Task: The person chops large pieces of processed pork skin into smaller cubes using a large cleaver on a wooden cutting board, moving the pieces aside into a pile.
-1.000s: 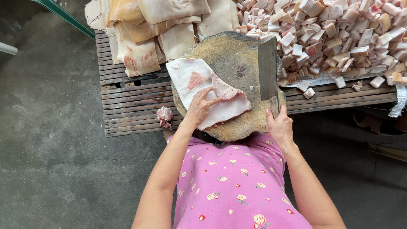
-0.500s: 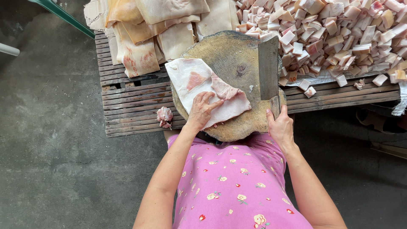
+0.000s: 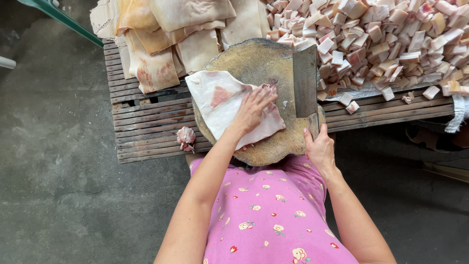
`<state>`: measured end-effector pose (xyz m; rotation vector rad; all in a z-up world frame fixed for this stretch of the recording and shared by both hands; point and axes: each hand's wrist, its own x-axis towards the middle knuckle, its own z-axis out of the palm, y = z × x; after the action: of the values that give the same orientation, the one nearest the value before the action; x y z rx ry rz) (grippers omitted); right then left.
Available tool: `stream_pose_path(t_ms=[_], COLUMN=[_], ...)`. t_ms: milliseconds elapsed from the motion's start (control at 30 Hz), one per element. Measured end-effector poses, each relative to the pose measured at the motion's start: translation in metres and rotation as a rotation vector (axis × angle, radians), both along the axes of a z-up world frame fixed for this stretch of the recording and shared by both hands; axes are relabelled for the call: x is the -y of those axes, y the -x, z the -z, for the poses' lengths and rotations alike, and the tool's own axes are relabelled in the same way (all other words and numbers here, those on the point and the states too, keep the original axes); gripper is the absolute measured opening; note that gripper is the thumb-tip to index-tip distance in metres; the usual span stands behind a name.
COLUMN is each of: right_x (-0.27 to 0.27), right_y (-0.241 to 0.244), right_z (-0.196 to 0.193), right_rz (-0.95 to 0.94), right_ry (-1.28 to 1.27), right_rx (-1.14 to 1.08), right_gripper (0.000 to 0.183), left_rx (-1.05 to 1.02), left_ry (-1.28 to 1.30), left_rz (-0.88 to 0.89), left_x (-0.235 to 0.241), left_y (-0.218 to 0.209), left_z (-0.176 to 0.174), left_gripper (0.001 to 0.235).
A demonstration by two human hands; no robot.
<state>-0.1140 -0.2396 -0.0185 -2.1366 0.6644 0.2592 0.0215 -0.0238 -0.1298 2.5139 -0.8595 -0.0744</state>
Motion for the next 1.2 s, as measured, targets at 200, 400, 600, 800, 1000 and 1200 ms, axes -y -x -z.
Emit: stream_pose_path(t_ms=[200, 400, 600, 800, 1000, 1200], right_x=[0.009, 0.001, -0.038, -0.068, -0.099, -0.081], right_y=[-0.010, -0.017, -0.035, -0.060, -0.058, -0.070], right_z=[0.001, -0.017, -0.054, -0.061, -0.001, 0.034], right_rz=[-0.016, -0.115, -0.327, -0.309, -0.401, -0.403], right_ry=[-0.048, 0.037, 0.085, 0.044, 0.112, 0.145], right_rx=[-0.044, -0.045, 0.411, 0.682, 0.132, 0.029], right_gripper=[0.047, 0.043, 0.044, 0.030, 0.042, 0.043], left_rx=[-0.182, -0.065, -0.103, -0.128, -0.160, -0.085], left_ry=[-0.110, -0.175, 0.145, 0.314, 0.299, 0.127], left_rz=[-0.195, -0.572, -0.760, -0.718, -0.725, -0.678], left_x=[-0.019, -0.044, -0.103, -0.122, -0.125, -0.122], left_y=[-0.054, -0.070, -0.040, -0.012, -0.014, -0.045], left_z=[-0.009, -0.015, -0.020, -0.025, -0.012, -0.021], left_gripper=[0.055, 0.053, 0.051, 0.048, 0.051, 0.064])
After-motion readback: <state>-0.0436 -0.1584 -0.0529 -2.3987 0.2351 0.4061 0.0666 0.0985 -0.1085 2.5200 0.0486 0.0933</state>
